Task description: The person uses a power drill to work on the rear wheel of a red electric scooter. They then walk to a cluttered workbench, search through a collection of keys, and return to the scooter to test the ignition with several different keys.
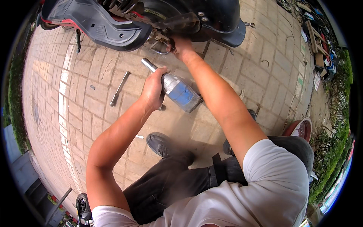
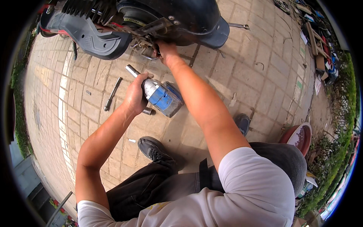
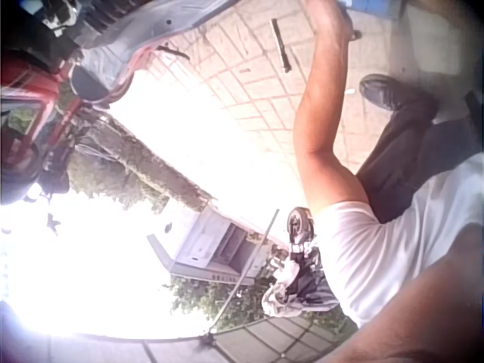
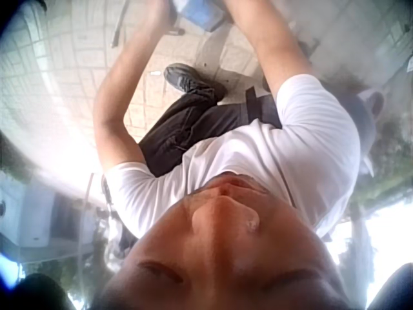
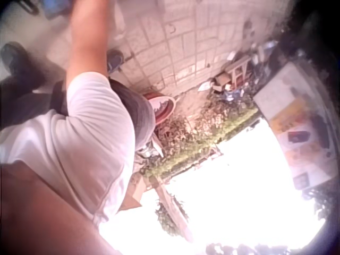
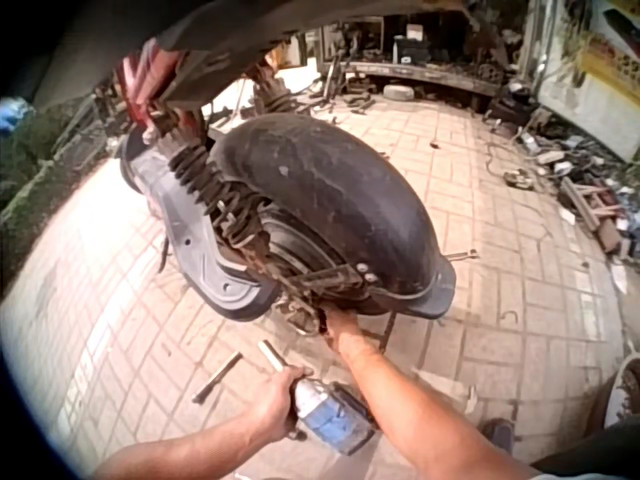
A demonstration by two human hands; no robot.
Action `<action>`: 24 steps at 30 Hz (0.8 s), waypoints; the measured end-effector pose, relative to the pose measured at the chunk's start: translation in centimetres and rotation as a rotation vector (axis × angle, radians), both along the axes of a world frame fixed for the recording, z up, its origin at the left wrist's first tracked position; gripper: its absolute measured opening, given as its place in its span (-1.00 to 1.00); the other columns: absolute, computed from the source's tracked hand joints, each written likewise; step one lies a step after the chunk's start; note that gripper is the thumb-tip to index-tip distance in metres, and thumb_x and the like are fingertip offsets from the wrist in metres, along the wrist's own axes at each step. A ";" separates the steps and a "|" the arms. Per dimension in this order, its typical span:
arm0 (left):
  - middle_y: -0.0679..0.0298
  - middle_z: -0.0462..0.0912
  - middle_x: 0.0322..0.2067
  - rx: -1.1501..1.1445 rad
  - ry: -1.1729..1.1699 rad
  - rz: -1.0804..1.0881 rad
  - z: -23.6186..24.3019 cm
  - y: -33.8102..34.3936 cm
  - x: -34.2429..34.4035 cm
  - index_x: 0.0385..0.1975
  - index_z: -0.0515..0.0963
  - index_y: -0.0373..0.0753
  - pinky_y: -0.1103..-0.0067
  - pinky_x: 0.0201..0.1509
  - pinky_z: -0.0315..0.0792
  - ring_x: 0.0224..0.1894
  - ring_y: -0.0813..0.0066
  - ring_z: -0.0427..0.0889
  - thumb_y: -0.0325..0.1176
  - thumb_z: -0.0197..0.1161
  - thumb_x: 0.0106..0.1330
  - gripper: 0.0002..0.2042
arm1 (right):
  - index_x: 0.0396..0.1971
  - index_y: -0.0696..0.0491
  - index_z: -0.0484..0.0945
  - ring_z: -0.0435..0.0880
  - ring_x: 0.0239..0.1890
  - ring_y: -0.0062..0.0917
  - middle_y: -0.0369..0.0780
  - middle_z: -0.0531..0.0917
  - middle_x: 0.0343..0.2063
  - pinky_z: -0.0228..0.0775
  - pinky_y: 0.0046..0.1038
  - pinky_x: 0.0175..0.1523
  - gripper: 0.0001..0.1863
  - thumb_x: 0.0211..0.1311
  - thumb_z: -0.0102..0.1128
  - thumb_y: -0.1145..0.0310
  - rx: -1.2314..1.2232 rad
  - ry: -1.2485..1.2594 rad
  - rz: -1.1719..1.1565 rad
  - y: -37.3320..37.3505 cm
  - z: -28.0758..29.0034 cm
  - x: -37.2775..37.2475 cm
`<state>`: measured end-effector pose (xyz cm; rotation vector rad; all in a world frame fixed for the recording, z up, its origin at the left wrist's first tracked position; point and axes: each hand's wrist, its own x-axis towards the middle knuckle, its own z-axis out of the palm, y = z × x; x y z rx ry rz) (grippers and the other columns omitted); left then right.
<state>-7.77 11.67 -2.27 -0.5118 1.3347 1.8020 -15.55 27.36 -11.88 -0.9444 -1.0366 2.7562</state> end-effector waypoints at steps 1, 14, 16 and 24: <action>0.25 0.49 -0.45 -0.002 -0.002 0.001 0.1 0.0 0.0 -0.30 0.42 -0.27 0.50 -0.19 0.33 -0.38 0.42 0.46 -0.17 0.10 0.24 -0.74 | -0.53 0.09 0.42 0.34 -0.74 -0.54 -0.24 0.41 -0.72 0.27 -0.47 -0.59 -0.87 0.17 0.08 0.40 0.055 -0.024 0.025 -0.1 -0.1 -0.1; 0.25 0.50 -0.43 -0.015 -0.011 -0.029 -0.3 -0.1 -0.2 -0.27 0.43 -0.26 0.49 -0.17 0.34 -0.35 0.42 0.47 -0.14 0.08 0.26 -0.72 | -0.58 0.10 0.31 0.32 -0.73 -0.51 -0.25 0.32 -0.74 0.15 -0.43 -0.64 -0.74 0.28 -0.15 0.31 0.250 0.056 0.110 -0.4 -0.9 -0.2; 0.23 0.53 -0.43 -0.031 0.002 -0.061 -0.3 0.0 -0.3 -0.24 0.42 -0.25 0.45 -0.17 0.38 -0.35 0.39 0.50 -0.10 0.03 0.29 -0.69 | -0.55 0.08 0.35 0.32 -0.76 -0.52 -0.26 0.36 -0.75 0.16 -0.42 -0.65 -0.65 0.31 -0.11 0.13 0.273 0.055 0.116 -0.1 -1.3 -0.3; 0.22 0.49 -0.11 -0.126 -0.013 -0.384 0.6 -2.6 -1.9 -0.01 0.40 -0.28 0.44 0.05 0.27 -0.07 0.40 0.43 0.09 0.10 0.25 -0.46 | -0.38 0.05 0.45 0.41 -0.64 -0.61 -0.33 0.45 -0.62 0.28 -0.51 -0.57 -0.75 0.16 0.22 0.19 0.342 -0.222 0.016 1.6 -3.3 6.7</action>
